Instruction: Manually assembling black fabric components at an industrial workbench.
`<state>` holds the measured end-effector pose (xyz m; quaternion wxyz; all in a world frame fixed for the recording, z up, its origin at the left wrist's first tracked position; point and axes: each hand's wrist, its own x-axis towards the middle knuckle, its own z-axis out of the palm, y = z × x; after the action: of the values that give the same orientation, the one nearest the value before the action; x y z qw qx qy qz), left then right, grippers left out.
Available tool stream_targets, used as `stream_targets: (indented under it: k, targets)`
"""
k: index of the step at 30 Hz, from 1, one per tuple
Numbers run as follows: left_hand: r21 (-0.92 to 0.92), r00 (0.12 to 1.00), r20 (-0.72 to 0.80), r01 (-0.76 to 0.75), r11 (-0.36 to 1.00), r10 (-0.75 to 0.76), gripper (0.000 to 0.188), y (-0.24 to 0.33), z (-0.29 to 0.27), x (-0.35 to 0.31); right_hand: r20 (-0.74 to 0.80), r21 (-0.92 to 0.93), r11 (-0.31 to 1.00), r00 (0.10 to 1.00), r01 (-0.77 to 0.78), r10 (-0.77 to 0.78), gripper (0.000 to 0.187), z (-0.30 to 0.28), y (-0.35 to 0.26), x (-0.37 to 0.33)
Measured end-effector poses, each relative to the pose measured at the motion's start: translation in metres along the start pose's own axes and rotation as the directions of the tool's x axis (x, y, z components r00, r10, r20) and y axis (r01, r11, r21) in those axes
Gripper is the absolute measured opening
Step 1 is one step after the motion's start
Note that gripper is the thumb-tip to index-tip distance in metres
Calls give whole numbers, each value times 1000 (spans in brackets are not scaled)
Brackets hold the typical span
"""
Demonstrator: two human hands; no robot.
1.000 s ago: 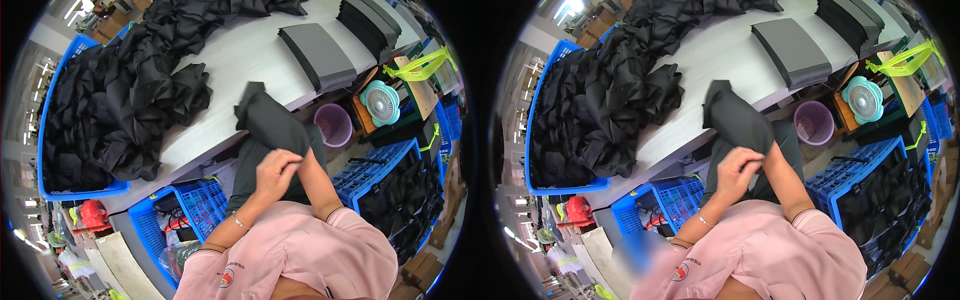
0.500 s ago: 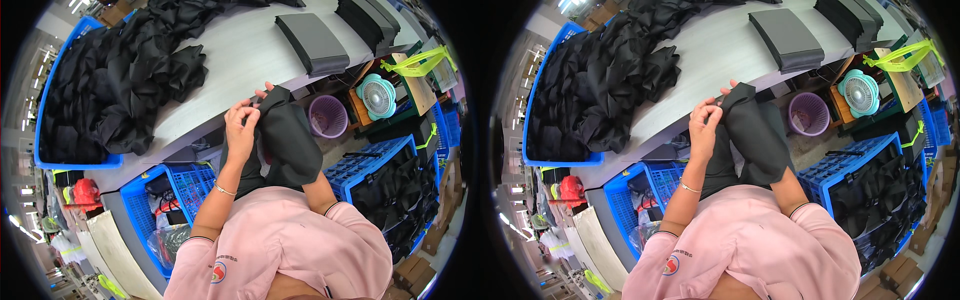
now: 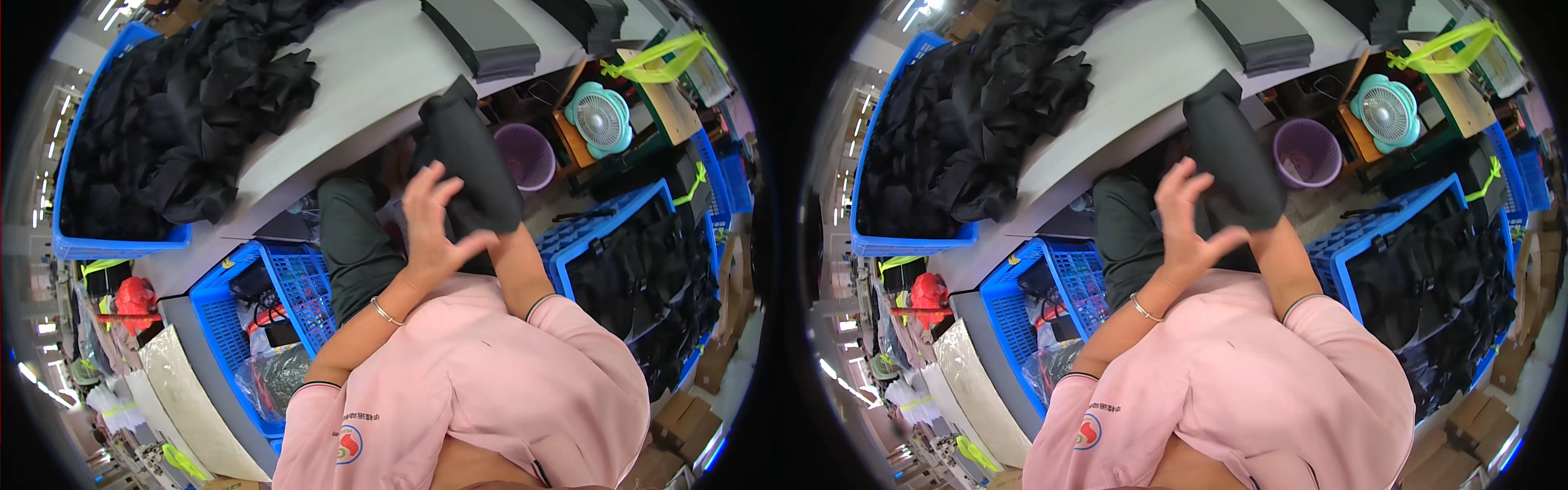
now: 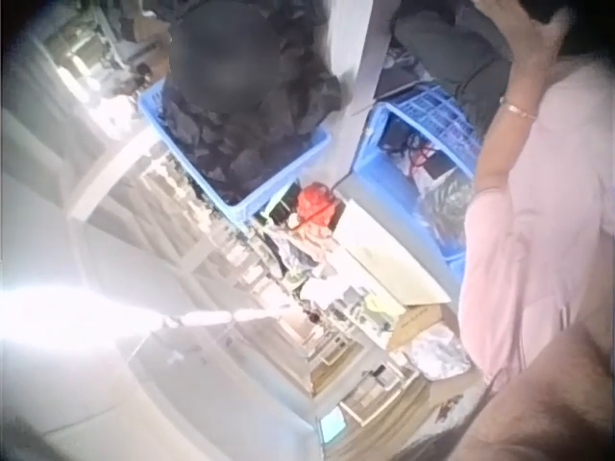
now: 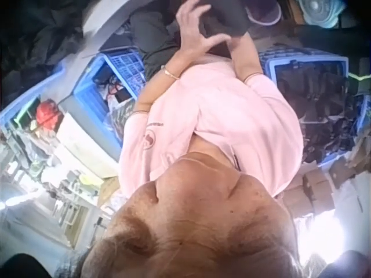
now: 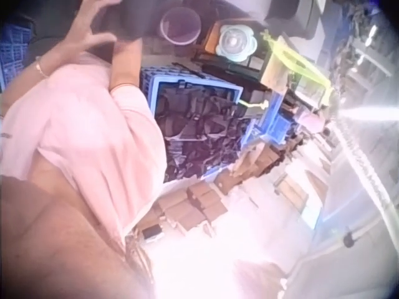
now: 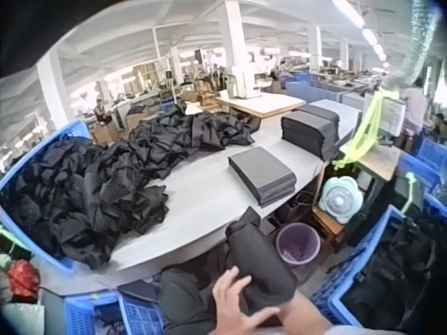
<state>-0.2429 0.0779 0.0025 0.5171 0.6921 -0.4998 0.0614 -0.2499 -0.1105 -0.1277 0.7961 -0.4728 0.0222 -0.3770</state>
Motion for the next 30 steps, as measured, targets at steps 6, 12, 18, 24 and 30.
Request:
stream_targets:
  k: [6, 12, 18, 24, 30]
  targets:
    - [35, 999, -13, -30, 999, 30, 17, 6, 10, -12, 125, -124, 974, 977, 188, -172, 29, -13, 22, 26]
    - [-579, 879, 36, 406, 706, -476, 9, -8, -1, 6, 269, -215, 891, 901, 400, -340, 28, -4, 37, 39]
    - [-527, 786, -342, 294, 798, -515, 22, -86, -45, 39, 21, -586, 779, 957, -222, 288, 28, 154, -39, -67]
    - [-393, 669, -537, 342, 854, -514, 24, -153, -121, 67, 310, -560, 800, 842, -214, 442, 37, 158, -102, -129]
    - [-645, 759, -289, 296, 705, -584, 16, -95, -114, 68, -118, -548, 823, 988, -148, 100, 68, 127, -89, -96]
